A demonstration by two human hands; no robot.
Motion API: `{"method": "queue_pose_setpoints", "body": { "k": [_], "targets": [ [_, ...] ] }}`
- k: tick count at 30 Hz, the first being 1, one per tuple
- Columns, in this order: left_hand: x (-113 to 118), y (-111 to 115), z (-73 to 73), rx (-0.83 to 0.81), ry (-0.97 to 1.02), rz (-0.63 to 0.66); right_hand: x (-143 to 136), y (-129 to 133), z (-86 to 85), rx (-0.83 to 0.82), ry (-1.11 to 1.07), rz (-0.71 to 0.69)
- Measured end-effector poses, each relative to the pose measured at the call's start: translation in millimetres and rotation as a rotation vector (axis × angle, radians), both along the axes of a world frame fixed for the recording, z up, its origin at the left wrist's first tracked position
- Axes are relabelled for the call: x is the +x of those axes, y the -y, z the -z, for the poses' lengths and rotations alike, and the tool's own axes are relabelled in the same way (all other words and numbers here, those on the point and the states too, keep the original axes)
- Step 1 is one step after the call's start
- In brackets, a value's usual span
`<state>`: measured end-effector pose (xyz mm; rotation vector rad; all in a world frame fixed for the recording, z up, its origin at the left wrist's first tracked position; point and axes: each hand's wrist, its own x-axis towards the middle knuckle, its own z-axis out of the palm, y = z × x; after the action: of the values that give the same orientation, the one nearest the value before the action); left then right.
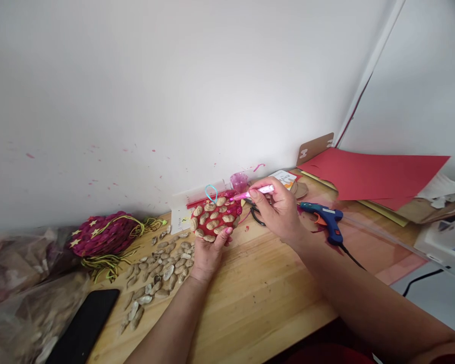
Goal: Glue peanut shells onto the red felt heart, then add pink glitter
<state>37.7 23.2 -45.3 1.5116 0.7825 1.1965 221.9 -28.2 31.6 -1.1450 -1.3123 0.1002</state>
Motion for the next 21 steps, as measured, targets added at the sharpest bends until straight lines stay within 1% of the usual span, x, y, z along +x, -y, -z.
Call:
{"method": "queue_pose_setpoints", "body": {
  "k": [8, 12, 17, 21],
  "targets": [
    [-0.9, -1.4, 0.6, 0.021, -0.009, 0.000, 0.8, -0.4, -1.4, 0.068, 0.085, 0.069],
    [-0.2, 0.4, -2.3, 0.016, -0.008, -0.009, 0.3, -0.1, -0.5, 0.120, 0.130, 0.040],
    [0.8, -0.5, -0.4, 0.010, 0.003, 0.007, -2.7, 0.9, 1.2, 0.118, 0.099, -0.020],
    [0.6, -1.6, 0.8, 0.030, 0.022, 0.019, -1.8, -0.1, 1.0, 0.107, 0.101, -0.008]
  ]
}}
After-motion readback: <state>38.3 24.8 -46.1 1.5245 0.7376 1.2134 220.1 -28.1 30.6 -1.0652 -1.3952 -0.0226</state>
